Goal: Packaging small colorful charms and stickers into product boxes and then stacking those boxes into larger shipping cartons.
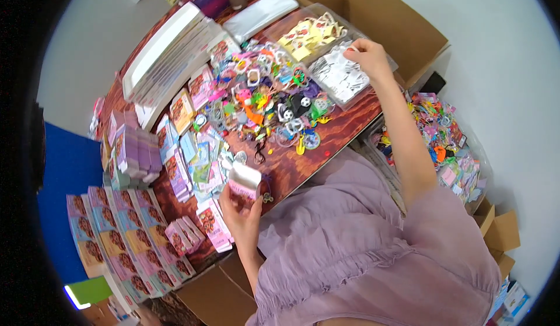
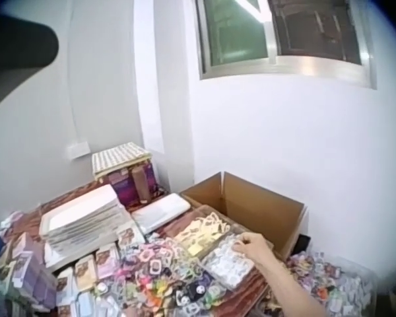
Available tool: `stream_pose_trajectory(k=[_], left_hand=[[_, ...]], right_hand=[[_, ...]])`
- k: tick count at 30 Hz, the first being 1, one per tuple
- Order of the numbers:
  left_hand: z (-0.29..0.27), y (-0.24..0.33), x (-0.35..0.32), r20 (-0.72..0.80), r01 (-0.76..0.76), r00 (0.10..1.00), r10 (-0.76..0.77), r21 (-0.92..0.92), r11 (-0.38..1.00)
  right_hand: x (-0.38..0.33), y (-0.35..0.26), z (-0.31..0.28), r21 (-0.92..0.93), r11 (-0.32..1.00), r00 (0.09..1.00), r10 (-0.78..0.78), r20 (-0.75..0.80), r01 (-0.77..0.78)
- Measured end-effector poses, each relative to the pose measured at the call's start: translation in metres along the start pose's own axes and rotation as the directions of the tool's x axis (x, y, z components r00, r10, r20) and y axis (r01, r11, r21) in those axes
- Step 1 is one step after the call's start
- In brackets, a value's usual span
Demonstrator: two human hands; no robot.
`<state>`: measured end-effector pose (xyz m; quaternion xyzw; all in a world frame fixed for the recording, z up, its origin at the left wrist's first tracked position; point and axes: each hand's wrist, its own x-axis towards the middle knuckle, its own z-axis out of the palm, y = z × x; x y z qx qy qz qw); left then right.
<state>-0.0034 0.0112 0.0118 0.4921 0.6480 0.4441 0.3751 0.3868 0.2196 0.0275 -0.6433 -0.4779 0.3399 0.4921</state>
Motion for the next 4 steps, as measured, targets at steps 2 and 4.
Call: stream_pose_trajectory(k=[2, 4], left_hand=[[0.004, -0.005, 0.006, 0.045, -0.107, 0.994, 0.101, 0.154, 0.982], [0.011, 0.011, 0.009, 0.093, -0.174, 0.984, 0.151, 0.348, 0.921]], right_hand=[[-0.021, -0.028, 0.014, 0.147, 0.987, 0.985, 0.037, 0.166, -0.062], [-0.030, -0.024, 0.036, 0.119, 0.977, 0.962, -0.195, 0.191, 0.174]])
